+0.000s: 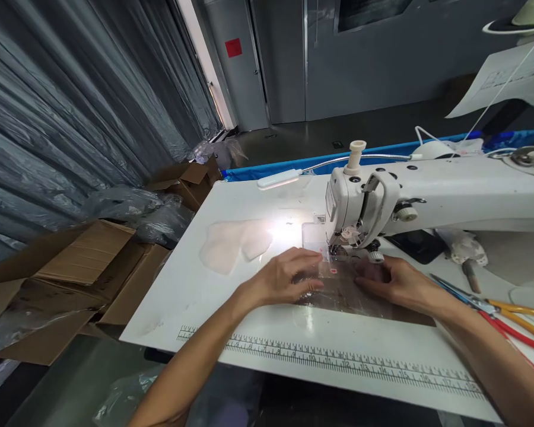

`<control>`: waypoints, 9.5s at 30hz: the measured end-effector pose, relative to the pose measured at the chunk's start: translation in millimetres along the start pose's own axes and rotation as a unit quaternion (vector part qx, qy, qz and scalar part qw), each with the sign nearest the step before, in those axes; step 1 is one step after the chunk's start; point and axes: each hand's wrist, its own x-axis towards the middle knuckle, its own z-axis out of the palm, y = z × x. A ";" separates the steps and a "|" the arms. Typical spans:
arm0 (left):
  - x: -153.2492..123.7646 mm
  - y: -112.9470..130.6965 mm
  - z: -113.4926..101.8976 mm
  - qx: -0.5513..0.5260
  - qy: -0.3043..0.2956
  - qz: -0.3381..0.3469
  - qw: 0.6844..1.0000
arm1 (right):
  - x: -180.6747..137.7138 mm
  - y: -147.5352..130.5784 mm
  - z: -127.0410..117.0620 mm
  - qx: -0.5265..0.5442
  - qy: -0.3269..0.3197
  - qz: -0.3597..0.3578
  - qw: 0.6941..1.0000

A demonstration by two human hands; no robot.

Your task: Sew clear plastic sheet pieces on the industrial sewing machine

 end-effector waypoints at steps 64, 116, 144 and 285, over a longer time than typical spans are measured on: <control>-3.2 -5.6 16.9 -0.082 0.133 -0.269 0.950 | -16.2 -3.8 27.7 -0.203 0.049 -0.349 0.914; -0.3 0.2 25.0 0.157 0.064 0.117 0.979 | -18.9 -3.5 29.4 -0.211 0.063 -0.349 0.911; 36.3 -29.4 24.8 0.309 -0.045 0.105 0.944 | -9.1 -3.1 40.5 -0.194 0.135 -0.309 0.921; 43.8 -30.5 19.7 0.345 0.022 0.053 0.937 | -13.7 -3.2 35.7 -0.094 0.171 -0.187 0.963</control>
